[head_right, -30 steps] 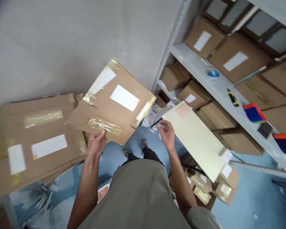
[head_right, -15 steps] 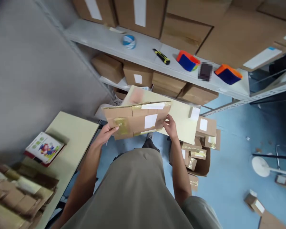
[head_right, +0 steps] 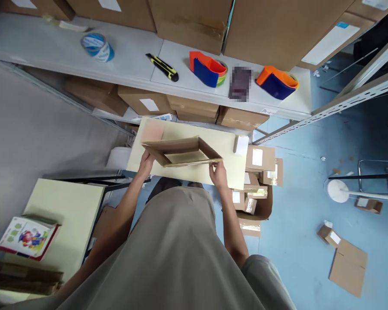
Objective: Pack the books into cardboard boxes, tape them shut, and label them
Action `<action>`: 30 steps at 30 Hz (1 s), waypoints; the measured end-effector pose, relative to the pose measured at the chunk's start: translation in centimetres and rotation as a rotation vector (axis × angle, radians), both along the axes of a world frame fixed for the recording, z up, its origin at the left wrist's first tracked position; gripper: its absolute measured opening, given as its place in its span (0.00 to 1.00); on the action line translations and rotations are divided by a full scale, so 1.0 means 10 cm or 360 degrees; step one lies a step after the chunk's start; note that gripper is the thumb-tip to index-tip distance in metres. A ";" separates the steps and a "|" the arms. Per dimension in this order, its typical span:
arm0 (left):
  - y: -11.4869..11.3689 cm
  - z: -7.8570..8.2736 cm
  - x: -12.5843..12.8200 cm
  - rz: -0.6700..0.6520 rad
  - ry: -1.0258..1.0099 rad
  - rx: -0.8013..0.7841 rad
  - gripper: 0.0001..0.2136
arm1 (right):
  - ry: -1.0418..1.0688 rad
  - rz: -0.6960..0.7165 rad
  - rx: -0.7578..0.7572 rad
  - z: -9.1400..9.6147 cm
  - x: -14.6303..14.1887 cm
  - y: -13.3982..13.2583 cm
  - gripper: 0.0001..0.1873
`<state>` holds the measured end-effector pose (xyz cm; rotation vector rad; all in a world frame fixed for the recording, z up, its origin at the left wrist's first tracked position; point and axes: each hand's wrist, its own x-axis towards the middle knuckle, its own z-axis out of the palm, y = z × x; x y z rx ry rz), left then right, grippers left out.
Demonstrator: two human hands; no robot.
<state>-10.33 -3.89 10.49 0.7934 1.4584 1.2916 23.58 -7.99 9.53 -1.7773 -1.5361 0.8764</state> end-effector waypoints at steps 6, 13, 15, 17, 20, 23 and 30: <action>0.27 -0.04 0.05 -0.0146 0.0004 -0.0157 0.19 | 0.0089 0.0216 0.0004 0.12 -0.04 0.13 0.25; 0.08 0.01 -0.21 -0.0296 -0.0135 -0.0596 0.29 | 0.0789 0.0009 -0.0360 0.25 0.04 0.63 0.35; 0.04 0.00 -0.22 -0.0350 -0.0171 -0.0531 0.32 | 0.0750 0.0026 -0.0380 0.24 0.01 0.73 0.36; 0.06 -0.05 -0.18 -0.0386 -0.0162 -0.0408 0.34 | 0.0672 0.0012 -0.0382 0.21 -0.03 0.78 0.37; 0.17 -0.13 -0.11 -0.0400 -0.0046 -0.0268 0.34 | 0.0583 -0.0022 -0.0347 0.14 -0.07 0.81 0.37; 0.30 -0.20 -0.10 -0.0488 0.0104 -0.0217 0.34 | 0.0518 -0.0059 -0.0305 0.10 -0.09 0.82 0.38; 0.22 0.08 -0.23 -0.0631 0.0388 -0.0066 0.44 | 0.0591 0.0146 -0.0260 0.25 0.06 0.79 0.46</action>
